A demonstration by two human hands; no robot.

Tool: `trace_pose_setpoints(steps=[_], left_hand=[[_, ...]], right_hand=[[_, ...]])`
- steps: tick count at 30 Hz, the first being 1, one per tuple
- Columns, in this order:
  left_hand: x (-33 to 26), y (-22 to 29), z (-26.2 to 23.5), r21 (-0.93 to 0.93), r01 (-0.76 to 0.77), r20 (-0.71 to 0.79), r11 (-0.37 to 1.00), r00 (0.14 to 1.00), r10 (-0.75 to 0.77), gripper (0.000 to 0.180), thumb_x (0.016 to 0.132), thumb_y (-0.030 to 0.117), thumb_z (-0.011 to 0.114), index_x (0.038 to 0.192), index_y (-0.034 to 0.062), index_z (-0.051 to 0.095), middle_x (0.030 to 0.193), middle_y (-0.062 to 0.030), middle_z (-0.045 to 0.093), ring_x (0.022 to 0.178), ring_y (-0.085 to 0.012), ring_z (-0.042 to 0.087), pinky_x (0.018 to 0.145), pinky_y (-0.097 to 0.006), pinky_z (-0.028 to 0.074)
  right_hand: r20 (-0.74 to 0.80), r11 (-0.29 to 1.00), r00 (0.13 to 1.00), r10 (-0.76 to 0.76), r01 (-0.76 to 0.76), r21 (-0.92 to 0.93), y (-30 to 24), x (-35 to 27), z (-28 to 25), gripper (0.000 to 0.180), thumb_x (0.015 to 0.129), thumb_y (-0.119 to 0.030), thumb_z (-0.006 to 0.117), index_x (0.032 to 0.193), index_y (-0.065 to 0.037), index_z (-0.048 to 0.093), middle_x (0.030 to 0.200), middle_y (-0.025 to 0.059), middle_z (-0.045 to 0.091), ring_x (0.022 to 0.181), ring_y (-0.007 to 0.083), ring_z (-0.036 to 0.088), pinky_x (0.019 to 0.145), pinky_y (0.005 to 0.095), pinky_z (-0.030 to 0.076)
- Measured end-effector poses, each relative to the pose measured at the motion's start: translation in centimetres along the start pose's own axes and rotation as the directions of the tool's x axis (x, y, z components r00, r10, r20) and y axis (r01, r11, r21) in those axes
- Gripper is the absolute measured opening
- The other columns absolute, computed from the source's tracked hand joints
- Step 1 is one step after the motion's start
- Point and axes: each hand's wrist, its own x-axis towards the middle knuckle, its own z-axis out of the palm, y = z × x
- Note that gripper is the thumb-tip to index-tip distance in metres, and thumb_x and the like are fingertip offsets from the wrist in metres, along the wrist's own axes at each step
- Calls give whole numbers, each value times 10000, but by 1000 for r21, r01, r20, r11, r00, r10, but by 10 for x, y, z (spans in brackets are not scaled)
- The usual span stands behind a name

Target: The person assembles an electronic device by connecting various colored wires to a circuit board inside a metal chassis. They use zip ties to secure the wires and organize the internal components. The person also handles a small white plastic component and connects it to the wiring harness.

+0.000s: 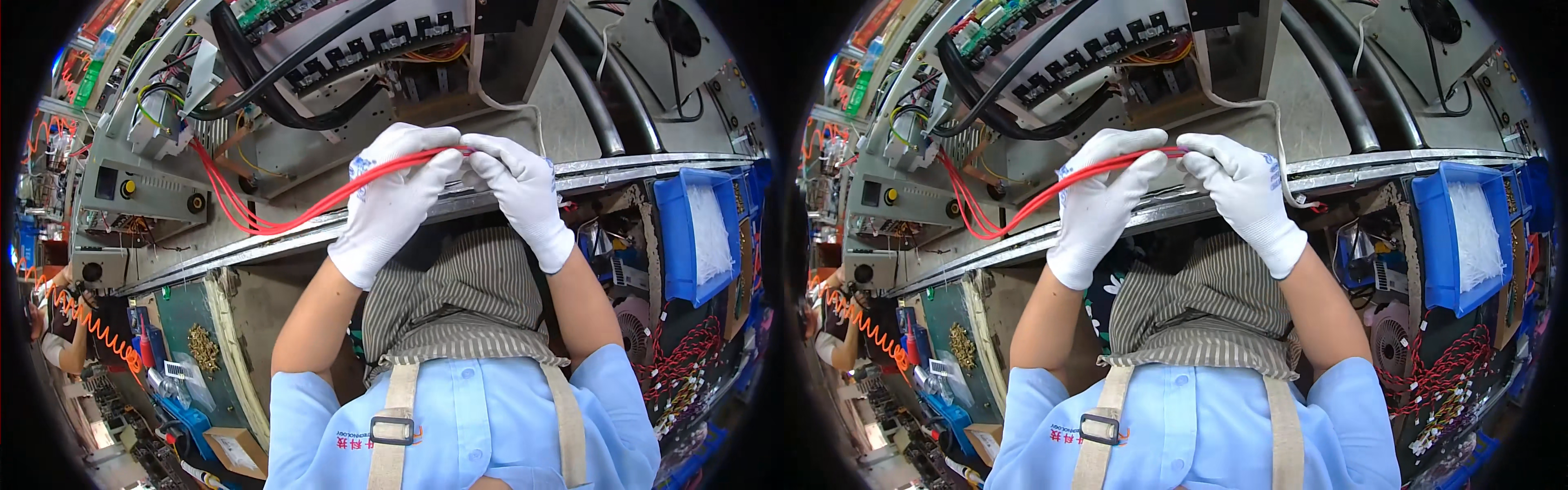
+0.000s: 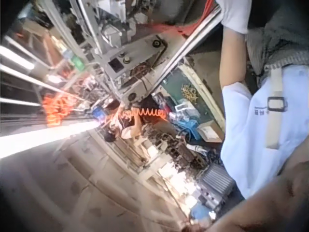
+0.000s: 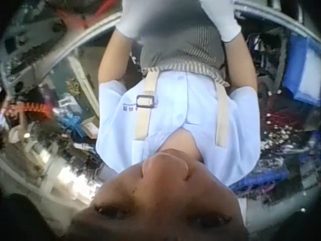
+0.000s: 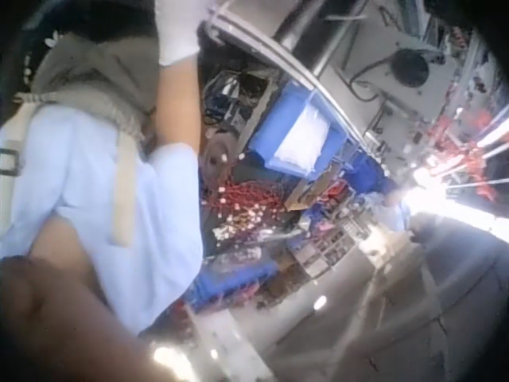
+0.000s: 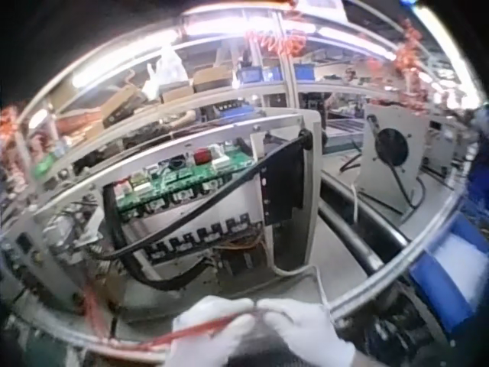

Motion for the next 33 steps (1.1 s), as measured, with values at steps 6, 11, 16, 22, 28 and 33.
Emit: trace_pose_setpoints(steps=[6,11,16,22,28,33], left_hand=[[9,12,-9,26,17,71,1000,997,-18,203,861,51,677,1057,9,710,994,-97,683,898,-161,649,815,-280,507],[14,7,-3,-159,65,99,985,994,-49,202,895,54,651,1083,-8,687,1015,-94,688,929,-147,645,861,-283,507],[11,0,-3,-307,233,77,923,972,-220,202,911,54,641,1101,-13,663,1015,-76,690,939,-115,638,866,-271,519],[30,-3,-9,102,93,192,990,975,-111,130,891,81,643,1006,24,659,845,2,638,744,-40,569,645,-199,456],[66,-67,-23,519,-104,-52,849,987,153,156,874,155,602,959,52,682,882,-147,683,814,-319,662,744,-409,517],[90,-98,-18,714,97,-235,693,966,107,293,902,320,538,984,93,703,926,-148,694,881,-338,658,801,-446,495]], right_hand=[[170,966,981,89,-126,224,-17,11,-16,415,1001,-179,529,1375,-21,447,835,60,667,668,89,620,622,213,502],[219,953,964,149,-199,226,-14,15,-4,345,1002,-181,531,1292,4,498,808,42,644,619,91,610,560,210,493],[201,958,966,161,-202,204,-10,20,7,169,994,-175,560,1060,-34,624,806,48,681,633,73,617,550,211,490],[26,999,1000,1,0,-38,4,25,16,174,948,-137,601,1053,-8,650,849,48,689,748,103,633,695,243,506],[-134,703,749,-648,521,-484,12,63,-6,211,900,-93,631,1095,-13,647,993,101,660,793,141,625,758,269,512],[-118,325,446,-887,421,-847,3,87,-40,426,862,-61,676,1264,-30,542,1271,144,562,1213,236,512,1012,345,416]])
